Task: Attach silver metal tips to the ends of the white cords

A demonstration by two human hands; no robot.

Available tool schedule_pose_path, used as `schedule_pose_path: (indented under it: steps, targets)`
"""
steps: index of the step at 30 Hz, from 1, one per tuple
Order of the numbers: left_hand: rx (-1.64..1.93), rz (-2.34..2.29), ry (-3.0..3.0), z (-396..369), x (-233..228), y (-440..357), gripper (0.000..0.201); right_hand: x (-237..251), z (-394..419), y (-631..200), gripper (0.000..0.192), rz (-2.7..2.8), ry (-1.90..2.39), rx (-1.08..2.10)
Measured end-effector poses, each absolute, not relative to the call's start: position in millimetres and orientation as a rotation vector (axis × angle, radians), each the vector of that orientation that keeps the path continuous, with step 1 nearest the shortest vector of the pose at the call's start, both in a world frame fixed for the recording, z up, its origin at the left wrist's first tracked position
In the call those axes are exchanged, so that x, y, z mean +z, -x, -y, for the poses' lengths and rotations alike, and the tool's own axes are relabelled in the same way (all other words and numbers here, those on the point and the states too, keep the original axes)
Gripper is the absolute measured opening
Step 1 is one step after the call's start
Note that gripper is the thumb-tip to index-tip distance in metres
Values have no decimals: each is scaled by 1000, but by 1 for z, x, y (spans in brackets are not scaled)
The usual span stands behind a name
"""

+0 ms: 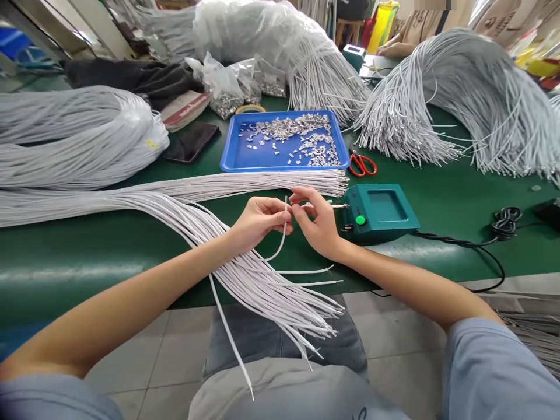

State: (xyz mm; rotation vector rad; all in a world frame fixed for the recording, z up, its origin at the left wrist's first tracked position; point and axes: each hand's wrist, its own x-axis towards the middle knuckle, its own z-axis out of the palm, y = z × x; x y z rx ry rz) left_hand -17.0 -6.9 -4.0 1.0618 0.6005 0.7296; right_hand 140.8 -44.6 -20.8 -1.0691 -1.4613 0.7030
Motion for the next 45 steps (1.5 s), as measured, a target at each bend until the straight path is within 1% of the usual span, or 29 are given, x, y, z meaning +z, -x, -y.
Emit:
schedule_pose_path:
  steps: [5,14,20,25,27,29,31,36,45]
  targets:
    - [703,-606,-1057,7,-2,17,40,-19,47,-141,25,1503,1011,788]
    - [704,-566,-1050,6,-3,16,35,-20,48,-140,21,1443,900,738]
    - [712,-547,-1042,6,-5,17,31,-15,47,-138,11,1384,911,737]
    - [708,-590,-1041,6,-4,16,34,-10,44,-141,8,1340,904,824]
    - [705,-614,-1049,6,-2,15,36,-10,43,-143,13,1291,881,910]
    - [701,-621,-1061,7,-2,14,36,-10,42,-144,24,1265,865,971]
    - [695,-633,-1076,7,-1,14,36,-11,41,-144,31,1268,883,979]
    - [705,-671,-1113,7,-2,14,37,-10,40,-142,41,1243,943,962]
    - [750,-657,-1130,8,-2,13,36,-7,41,-142,39,1281,975,962]
